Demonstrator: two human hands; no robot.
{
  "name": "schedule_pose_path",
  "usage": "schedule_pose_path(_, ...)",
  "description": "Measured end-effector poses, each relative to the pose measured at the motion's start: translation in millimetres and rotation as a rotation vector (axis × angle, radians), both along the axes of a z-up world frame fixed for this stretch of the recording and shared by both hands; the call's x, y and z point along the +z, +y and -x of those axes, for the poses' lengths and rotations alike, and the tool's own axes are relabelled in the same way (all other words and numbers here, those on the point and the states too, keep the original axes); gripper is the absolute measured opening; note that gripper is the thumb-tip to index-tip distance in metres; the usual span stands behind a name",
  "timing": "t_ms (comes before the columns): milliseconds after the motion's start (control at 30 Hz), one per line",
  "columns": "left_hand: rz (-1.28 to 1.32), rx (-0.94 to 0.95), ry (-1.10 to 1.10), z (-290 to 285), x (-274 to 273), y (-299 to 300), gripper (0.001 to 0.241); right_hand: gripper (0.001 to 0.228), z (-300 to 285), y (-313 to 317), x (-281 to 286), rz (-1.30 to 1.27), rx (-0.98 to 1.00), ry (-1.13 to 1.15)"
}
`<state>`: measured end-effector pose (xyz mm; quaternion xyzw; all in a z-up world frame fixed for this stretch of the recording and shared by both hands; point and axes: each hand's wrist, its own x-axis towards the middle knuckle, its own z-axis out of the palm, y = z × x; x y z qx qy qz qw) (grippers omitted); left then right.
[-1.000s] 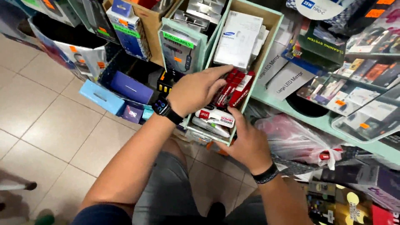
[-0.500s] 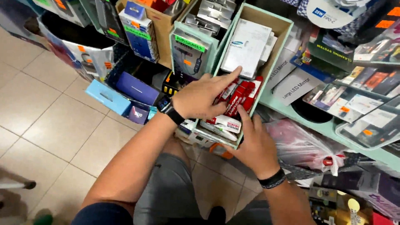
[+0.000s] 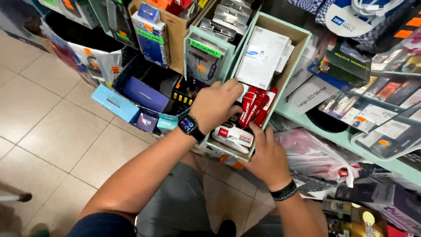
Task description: A person at a store counter unwraps and untangles a new pair of white earphones to test or show them.
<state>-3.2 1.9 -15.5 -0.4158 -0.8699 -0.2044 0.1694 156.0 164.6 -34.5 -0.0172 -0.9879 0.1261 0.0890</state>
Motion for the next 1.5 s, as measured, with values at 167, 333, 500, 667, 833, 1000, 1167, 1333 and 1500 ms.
schedule_pose_path(167, 0.055, -0.027, 0.064, 3, 1, 0, 0.038, 0.110, -1, 0, -4, 0.019, -0.007, 0.002)
schedule_pose_path(333, 0.084, -0.082, -0.084, -12, 29, -5, 0.076, 0.100, -2, 0, -3, 0.101, -0.033, -0.031)
schedule_pose_path(500, 0.014, -0.177, -0.220, 0, 34, -6, 0.072, 0.110, 3, -3, 16, 0.141, -0.010, -0.089)
schedule_pose_path(667, 0.021, -0.262, -0.350, 1, 47, -18, 0.068, 0.112, 0, -4, 16, 0.159, 0.006, -0.099)
schedule_pose_path(833, -0.022, -0.295, -0.339, -3, 45, -20, 0.073, 0.106, -4, -2, 4, 0.127, -0.007, 0.000)
schedule_pose_path(1000, -0.024, -0.233, -0.271, -4, 36, -11, 0.041, 0.101, -5, 0, -1, 0.086, 0.017, 0.045)
schedule_pose_path(1167, -0.048, -0.250, -0.274, -11, 49, -8, 0.046, 0.107, -5, 1, 10, 0.100, 0.039, 0.015)
schedule_pose_path(1333, 0.015, -0.193, -0.253, -10, 47, -5, 0.068, 0.103, -2, 8, -4, 0.110, 0.048, 0.040)
schedule_pose_path(1500, 0.008, -0.168, -0.218, -17, 51, -2, 0.069, 0.070, -12, 9, -37, 0.077, 0.026, 0.163)
